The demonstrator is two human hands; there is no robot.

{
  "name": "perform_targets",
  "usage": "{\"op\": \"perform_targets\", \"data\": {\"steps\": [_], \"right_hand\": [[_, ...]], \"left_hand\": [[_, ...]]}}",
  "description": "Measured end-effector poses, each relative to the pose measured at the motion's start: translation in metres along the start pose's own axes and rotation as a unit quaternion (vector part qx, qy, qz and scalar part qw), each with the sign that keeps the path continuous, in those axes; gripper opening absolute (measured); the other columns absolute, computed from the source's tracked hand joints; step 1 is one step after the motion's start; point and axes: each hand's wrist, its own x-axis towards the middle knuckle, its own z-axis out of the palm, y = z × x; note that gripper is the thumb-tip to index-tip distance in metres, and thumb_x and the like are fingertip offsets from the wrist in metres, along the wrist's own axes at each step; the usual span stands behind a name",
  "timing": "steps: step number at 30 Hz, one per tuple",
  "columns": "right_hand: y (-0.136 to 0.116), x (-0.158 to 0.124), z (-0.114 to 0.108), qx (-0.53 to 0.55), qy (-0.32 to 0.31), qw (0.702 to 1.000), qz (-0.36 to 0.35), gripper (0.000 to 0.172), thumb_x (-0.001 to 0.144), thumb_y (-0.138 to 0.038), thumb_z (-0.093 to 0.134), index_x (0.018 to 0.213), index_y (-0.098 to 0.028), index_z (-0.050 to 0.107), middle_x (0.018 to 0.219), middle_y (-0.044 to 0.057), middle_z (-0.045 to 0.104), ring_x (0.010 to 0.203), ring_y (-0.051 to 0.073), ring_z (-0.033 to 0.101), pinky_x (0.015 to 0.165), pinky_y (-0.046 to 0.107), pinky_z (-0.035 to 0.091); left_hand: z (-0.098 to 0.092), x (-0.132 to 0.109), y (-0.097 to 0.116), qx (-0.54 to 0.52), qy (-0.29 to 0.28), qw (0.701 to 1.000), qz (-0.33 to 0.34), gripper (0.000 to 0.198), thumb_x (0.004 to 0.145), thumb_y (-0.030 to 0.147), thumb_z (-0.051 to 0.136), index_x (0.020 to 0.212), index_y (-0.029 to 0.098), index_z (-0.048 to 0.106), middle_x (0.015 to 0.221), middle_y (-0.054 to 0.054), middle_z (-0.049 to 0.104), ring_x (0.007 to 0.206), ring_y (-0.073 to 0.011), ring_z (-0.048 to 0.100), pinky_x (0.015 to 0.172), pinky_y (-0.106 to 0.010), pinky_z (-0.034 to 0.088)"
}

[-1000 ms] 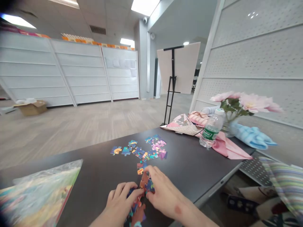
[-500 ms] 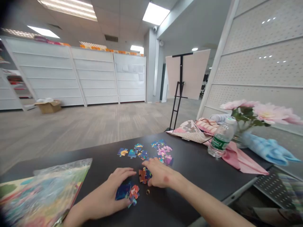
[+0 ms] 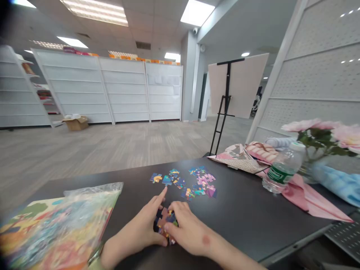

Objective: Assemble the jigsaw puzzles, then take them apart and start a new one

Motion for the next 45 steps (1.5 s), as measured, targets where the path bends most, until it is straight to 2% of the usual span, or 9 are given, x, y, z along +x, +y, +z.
{"op": "perform_targets", "data": {"steps": [5,10,19,28,36,38,40,42,45], "right_hand": [[-0.004,-0.002,0.018,-0.103,0.017,0.994,0.023,0.048,0.076,-0.022,0.068,0.122,-0.019,0.056,0.126,0.010,0.060,0.118,0.030,0.049,0.104,0.045,0.038],[-0.001,-0.003,0.027,-0.078,0.061,0.995,0.002,0.070,0.071,-0.012,0.062,0.139,-0.019,0.046,0.136,0.011,0.055,0.128,0.028,0.048,0.111,0.041,0.035],[0.003,-0.006,0.039,-0.001,0.143,0.989,-0.026,0.062,0.063,-0.003,0.056,0.121,-0.023,0.055,0.123,0.006,0.056,0.120,0.024,0.052,0.106,0.037,0.041],[0.009,-0.001,0.044,0.086,0.195,0.977,-0.031,0.068,0.057,0.000,0.055,0.120,-0.024,0.059,0.121,0.004,0.059,0.113,0.022,0.059,0.102,0.035,0.045],[-0.004,0.000,0.021,0.140,0.157,0.977,-0.028,0.065,0.067,-0.009,0.062,0.129,-0.025,0.056,0.119,0.003,0.070,0.107,0.024,0.066,0.098,0.038,0.049],[-0.002,-0.003,0.010,0.139,0.168,0.976,-0.021,0.052,0.071,-0.014,0.063,0.122,-0.024,0.058,0.107,0.001,0.072,0.095,0.022,0.069,0.089,0.035,0.053],[0.005,-0.007,-0.002,0.136,0.220,0.966,-0.001,0.047,0.075,-0.022,0.067,0.120,-0.023,0.057,0.104,0.002,0.072,0.089,0.022,0.069,0.084,0.034,0.055],[0.016,-0.010,-0.011,0.140,0.270,0.952,0.022,0.049,0.077,-0.031,0.069,0.123,-0.023,0.054,0.102,0.003,0.072,0.088,0.022,0.069,0.082,0.034,0.055],[0.032,-0.017,-0.015,0.164,0.274,0.946,0.048,0.055,0.078,-0.038,0.072,0.126,-0.022,0.052,0.107,0.004,0.072,0.092,0.024,0.069,0.086,0.036,0.055]], "left_hand": [[-0.005,-0.003,-0.001,-0.008,-0.064,0.995,0.081,0.137,0.052,0.019,0.092,0.162,0.027,0.009,0.153,-0.013,0.035,0.140,-0.0338,0.038,0.120,-0.046,0.028],[-0.006,-0.006,0.000,0.005,-0.046,0.998,0.047,0.132,0.057,0.016,0.088,0.162,0.022,0.009,0.155,-0.017,0.038,0.144,-0.0367,0.034,0.120,-0.050,0.025],[-0.002,-0.015,0.014,-0.062,-0.049,0.997,0.026,0.126,0.056,0.005,0.075,0.162,0.024,0.008,0.165,-0.011,0.026,0.147,-0.0321,0.030,0.123,-0.046,0.020],[0.008,-0.013,0.013,-0.134,-0.018,0.988,0.076,0.112,0.059,0.001,0.062,0.160,0.030,0.021,0.155,-0.009,0.040,0.136,-0.0297,0.047,0.118,-0.045,0.032],[0.003,-0.018,0.018,-0.137,-0.018,0.984,0.114,0.126,0.070,0.007,0.066,0.157,0.032,-0.022,0.167,-0.011,0.014,0.150,-0.0305,0.028,0.118,-0.047,0.033],[0.004,-0.015,0.014,-0.108,0.018,0.987,0.119,0.123,0.072,0.010,0.070,0.159,0.030,-0.014,0.167,-0.011,0.016,0.151,-0.0300,0.024,0.120,-0.048,0.030],[0.005,-0.011,0.010,-0.042,0.042,0.992,0.108,0.110,0.069,0.019,0.080,0.160,0.026,0.018,0.159,-0.012,0.032,0.146,-0.0323,0.032,0.119,-0.049,0.031],[0.006,-0.009,0.008,0.034,0.035,0.995,0.086,0.093,0.058,0.030,0.092,0.141,0.022,0.052,0.146,-0.013,0.047,0.135,-0.0356,0.041,0.115,-0.051,0.036],[0.008,-0.007,0.009,0.092,0.001,0.994,0.052,0.072,0.050,0.035,0.097,0.115,0.021,0.069,0.135,-0.011,0.052,0.127,-0.0359,0.044,0.109,-0.050,0.040]]}}
